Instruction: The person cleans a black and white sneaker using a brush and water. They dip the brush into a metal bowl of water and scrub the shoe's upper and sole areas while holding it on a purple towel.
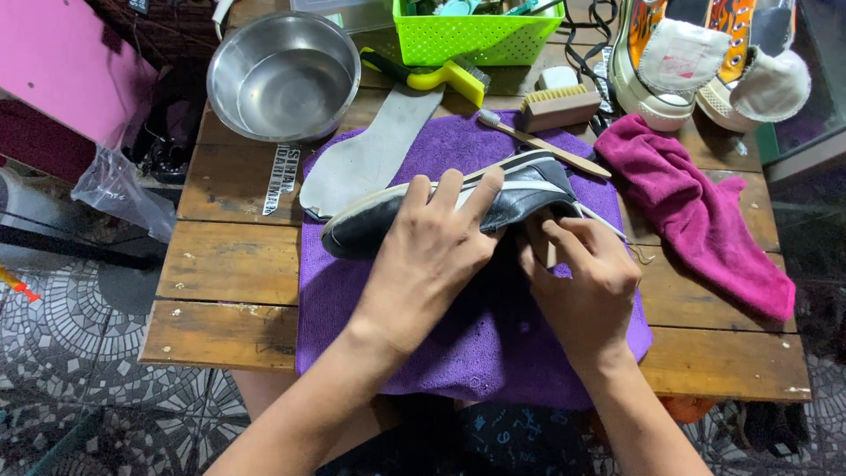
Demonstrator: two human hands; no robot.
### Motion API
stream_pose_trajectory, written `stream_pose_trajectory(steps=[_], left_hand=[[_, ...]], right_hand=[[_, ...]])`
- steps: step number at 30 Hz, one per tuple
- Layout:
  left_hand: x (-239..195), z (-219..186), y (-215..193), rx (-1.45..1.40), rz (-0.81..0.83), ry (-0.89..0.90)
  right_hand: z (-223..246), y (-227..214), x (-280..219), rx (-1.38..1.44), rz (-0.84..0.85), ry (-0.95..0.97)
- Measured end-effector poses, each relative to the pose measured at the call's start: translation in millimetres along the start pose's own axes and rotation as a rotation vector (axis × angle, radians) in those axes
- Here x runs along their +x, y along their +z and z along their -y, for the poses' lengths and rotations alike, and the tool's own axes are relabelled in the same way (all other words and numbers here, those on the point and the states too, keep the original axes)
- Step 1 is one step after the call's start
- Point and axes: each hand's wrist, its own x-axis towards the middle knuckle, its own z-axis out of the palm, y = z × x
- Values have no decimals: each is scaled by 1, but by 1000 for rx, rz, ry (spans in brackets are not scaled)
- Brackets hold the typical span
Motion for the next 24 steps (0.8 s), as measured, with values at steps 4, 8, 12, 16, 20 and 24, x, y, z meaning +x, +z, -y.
stream_pose_trajectory(steps=[4, 8, 12, 16, 20, 24], left_hand=[[4, 38, -28, -161, 170, 164], [-4, 54, -18, -464, 204, 162], [-18, 39, 5, -322, 12, 116], [-28, 33, -5, -263, 24, 45], [-27, 33, -25, -99, 217, -47], [-16, 45, -31, -94, 408, 21]], right_hand=[[7, -8, 4, -20, 66, 41], [21, -19, 3, -196, 128, 28], [27, -26, 8, -424, 213, 40], [14, -20, 0, -578, 240, -16], [4, -18, 7, -435, 280, 36], [-3, -11, 12, -351, 332, 74]])
